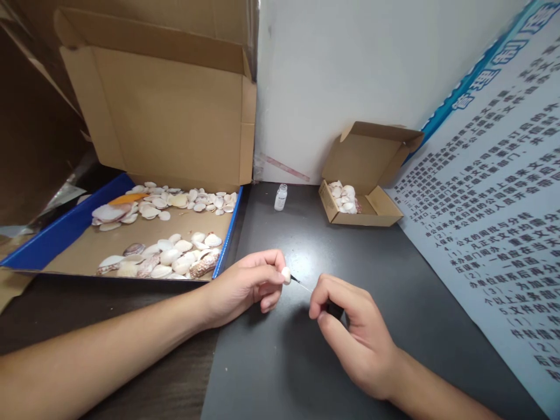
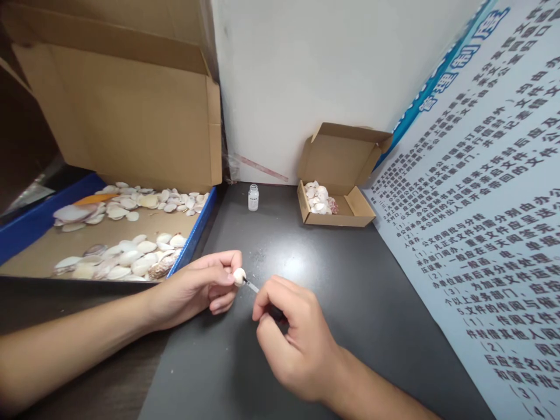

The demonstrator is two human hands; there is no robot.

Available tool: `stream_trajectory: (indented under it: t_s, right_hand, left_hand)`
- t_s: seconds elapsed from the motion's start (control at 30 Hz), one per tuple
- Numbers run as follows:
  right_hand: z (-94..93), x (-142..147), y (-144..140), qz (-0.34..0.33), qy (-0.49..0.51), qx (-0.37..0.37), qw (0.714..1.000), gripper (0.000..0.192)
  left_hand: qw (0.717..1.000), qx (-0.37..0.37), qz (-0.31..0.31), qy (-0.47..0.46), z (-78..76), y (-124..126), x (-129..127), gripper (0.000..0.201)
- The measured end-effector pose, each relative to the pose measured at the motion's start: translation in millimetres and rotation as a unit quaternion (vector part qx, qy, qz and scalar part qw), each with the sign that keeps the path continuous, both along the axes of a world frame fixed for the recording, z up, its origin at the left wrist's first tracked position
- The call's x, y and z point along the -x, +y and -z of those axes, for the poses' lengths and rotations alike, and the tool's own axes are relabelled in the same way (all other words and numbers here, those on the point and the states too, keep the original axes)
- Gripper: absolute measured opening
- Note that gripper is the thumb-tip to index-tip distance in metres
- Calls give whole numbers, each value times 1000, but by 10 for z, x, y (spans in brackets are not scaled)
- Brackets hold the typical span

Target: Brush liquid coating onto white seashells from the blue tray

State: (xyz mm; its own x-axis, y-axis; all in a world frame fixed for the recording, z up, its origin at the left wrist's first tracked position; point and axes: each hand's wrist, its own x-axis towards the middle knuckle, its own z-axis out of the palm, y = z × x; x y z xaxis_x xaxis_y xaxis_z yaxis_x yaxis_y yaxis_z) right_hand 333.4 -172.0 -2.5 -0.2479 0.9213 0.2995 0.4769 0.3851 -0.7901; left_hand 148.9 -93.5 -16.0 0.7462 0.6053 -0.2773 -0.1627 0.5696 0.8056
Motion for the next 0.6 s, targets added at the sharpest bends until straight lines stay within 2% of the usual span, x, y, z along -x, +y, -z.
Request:
stream_trajectory:
  t_s: [0.1,0.23,0.43,0.6]
  right_hand:
    - [-10,6,-7,-23,-9,4,1000,15]
    - [4,11,10,2,-42,50,998,15]
    - [-28,5,-9,-38,6,-12,999,15]
    - [-31,7,-15,-32,-6,-1,999,16]
  left_hand:
    - [1000,2,-3,-2,-1,-4,-2,17]
    - [1000,1,-8,4,-10,-1,-1,18]
    - [1000,1,-5,-2,-2,8,-2,17]
    - [1000,4,-3,-2,9,3,1,17]
